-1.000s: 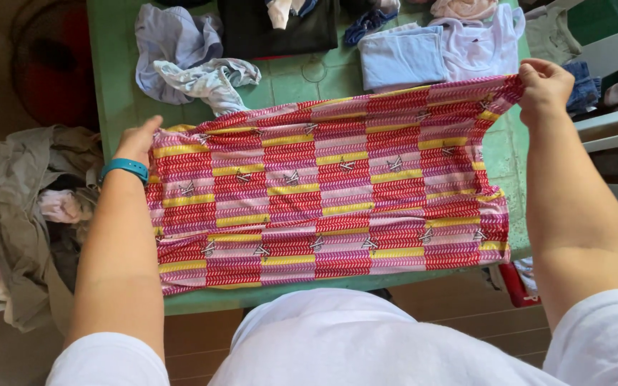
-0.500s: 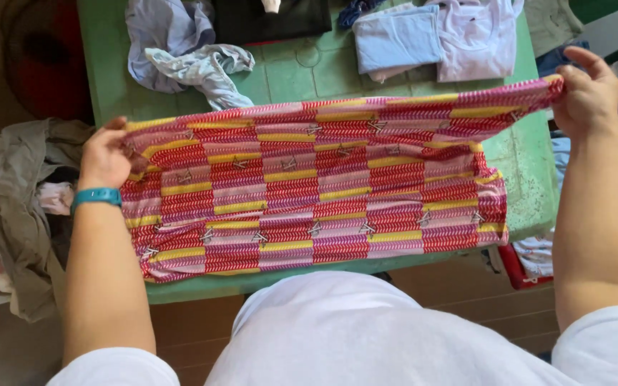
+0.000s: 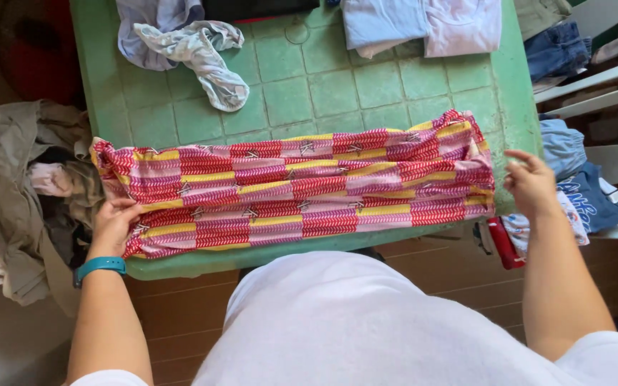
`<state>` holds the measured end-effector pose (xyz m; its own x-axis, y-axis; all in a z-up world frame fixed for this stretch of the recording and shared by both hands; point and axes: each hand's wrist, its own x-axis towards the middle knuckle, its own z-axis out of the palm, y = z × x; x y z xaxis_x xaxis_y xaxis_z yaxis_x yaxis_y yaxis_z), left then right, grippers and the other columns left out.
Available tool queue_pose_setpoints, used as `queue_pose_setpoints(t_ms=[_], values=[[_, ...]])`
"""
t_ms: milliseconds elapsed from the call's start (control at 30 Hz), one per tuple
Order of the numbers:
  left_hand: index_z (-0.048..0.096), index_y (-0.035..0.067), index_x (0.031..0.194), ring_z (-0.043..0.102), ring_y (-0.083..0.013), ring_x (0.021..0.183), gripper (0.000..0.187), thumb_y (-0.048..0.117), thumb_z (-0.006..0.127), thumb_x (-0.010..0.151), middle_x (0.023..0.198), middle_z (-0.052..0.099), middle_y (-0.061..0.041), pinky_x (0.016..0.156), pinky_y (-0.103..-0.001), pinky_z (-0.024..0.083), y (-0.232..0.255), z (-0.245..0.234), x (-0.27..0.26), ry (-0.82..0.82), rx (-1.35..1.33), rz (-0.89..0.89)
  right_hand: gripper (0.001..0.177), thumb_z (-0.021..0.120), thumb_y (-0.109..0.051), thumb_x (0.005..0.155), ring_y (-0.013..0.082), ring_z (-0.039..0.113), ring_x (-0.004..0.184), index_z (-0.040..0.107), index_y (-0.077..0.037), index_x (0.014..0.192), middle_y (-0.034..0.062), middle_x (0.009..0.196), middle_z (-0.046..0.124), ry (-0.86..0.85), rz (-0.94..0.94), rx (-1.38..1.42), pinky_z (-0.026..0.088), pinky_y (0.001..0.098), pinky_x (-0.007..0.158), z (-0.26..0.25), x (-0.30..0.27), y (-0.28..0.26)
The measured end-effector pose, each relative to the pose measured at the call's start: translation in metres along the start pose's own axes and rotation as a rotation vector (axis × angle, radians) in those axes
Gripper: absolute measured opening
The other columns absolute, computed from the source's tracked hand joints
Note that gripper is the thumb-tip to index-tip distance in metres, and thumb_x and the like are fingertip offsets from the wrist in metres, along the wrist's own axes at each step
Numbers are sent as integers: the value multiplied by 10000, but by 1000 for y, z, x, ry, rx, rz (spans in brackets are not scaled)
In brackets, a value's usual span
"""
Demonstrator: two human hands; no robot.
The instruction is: The person folds a red and yellow patterned cloth on a green table, then folds a blue tie-dye cloth. Both items are folded neatly and placed on a growing stack of folded clothes.
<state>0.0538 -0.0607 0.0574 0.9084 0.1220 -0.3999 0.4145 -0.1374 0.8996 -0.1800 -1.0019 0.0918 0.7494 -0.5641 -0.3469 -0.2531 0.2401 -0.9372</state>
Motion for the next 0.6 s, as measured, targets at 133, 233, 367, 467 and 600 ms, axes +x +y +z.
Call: queue_pose_setpoints(t_ms=[133, 233, 367, 467, 600], values=[[538, 19, 1237, 639, -164, 897, 441, 140, 805, 907, 1038, 701, -88, 798, -319, 515, 50, 51, -31, 61, 217, 4, 269, 684, -213, 1053, 102, 582, 782, 685, -66, 1279, 17, 975, 653, 51, -41, -303, 487, 251, 667, 35, 12, 9], [483, 18, 1299, 657, -198, 971, 625, 294, 876, 898, 1080, 675, -135, 868, -355, 501, 77, 76, -30, 212, 621, -7, 398, 745, -353, 999, 193, 704, 931, 710, -32, 1232, 154, 1101, 740, 196, -283, -646, 556, 324, 786, 85, 21, -17], [471, -33, 1296, 695, -248, 1063, 696, 293, 898, 853, 1187, 692, -168, 956, -381, 545, 71, 87, 4, 291, 469, 229, 469, 793, -382, 897, 313, 729, 934, 723, -30, 1199, 211, 1060, 754, 167, -276, -933, 551, 415, 824, 137, 29, -44], [435, -40, 1360, 649, -276, 1142, 780, 254, 932, 837, 1274, 643, -204, 1009, -375, 498, 74, 93, 23, 373, 513, 326, 471, 839, -387, 853, 364, 711, 918, 743, -15, 1126, 238, 1022, 729, 147, -284, -1108, 549, 451, 816, 148, 53, -41], [394, 52, 1497, 565, -264, 1218, 793, 77, 840, 842, 1384, 539, -195, 1008, -325, 459, 81, 107, 41, 278, 423, 399, 397, 845, -359, 856, 377, 700, 921, 754, -3, 1009, 235, 975, 728, 100, -163, -1194, 538, 464, 849, 135, 98, -18]])
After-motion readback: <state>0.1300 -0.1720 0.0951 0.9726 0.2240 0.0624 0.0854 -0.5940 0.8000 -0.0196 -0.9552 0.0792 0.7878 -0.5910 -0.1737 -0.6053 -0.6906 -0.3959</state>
